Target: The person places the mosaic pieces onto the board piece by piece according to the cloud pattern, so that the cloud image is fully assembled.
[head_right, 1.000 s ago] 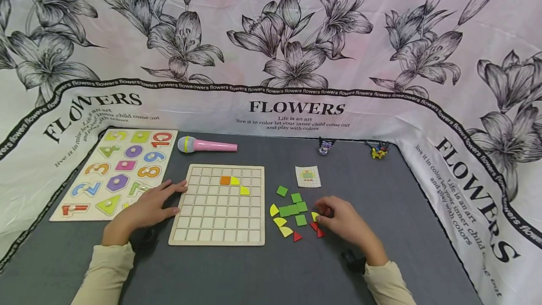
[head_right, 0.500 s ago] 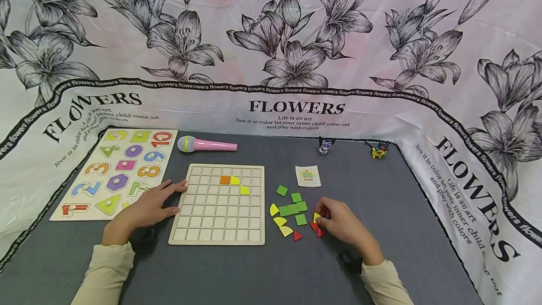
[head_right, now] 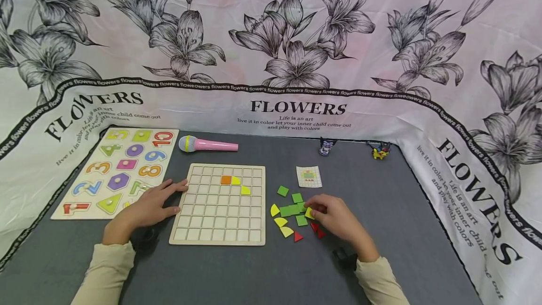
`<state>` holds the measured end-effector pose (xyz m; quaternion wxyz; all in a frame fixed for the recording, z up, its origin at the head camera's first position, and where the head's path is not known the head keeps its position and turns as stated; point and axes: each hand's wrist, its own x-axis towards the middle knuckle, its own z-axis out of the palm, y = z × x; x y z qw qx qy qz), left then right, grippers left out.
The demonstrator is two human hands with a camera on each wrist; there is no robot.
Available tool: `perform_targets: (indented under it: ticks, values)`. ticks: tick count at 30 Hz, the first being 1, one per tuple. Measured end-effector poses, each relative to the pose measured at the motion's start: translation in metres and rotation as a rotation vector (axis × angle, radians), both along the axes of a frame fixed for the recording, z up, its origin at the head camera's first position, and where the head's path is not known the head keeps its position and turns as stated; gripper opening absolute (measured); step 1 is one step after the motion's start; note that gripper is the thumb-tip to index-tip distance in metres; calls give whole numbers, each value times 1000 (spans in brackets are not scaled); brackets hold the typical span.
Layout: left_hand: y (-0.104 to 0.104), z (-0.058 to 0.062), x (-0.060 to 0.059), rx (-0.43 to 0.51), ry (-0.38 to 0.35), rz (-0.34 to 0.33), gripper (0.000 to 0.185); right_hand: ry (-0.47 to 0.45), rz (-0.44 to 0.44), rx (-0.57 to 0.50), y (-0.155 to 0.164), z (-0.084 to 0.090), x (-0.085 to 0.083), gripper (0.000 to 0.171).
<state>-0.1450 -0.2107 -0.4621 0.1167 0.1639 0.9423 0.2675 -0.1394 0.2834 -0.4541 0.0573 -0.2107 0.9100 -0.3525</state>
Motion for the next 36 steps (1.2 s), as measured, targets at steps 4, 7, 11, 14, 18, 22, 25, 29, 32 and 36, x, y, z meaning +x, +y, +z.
perform_targets:
  ticks: [4,7,11,14,18,22,25,29,32,36]
  values:
    - [0,0,0,-1,-3,1,67,-16,4,-23,-9,2,-3,14]
    - [0,1,0,0,1,-2,67,-25,14,-28,-16,2,-6,12]
    - [0,2,0,-2,-7,5,67,-24,41,-24,-25,3,-10,11]
    - [0,3,0,-5,-15,10,67,-19,58,-20,-31,4,-12,12]
    - [0,3,0,-3,-12,8,67,-17,84,-26,-42,6,-16,11]
    - [0,3,0,4,-7,3,66,-12,107,-32,-53,7,-20,9]
    - [-1,2,0,7,-8,-2,66,-19,122,-37,-62,6,-24,7]
    - [-2,1,-1,5,-12,-3,66,-38,149,-51,-74,5,-29,6]
    - [-2,1,-1,1,-17,-1,67,-43,163,-63,-84,4,-33,6]
    - [-2,1,-2,-4,-20,-1,68,-50,181,-81,-97,4,-38,5]
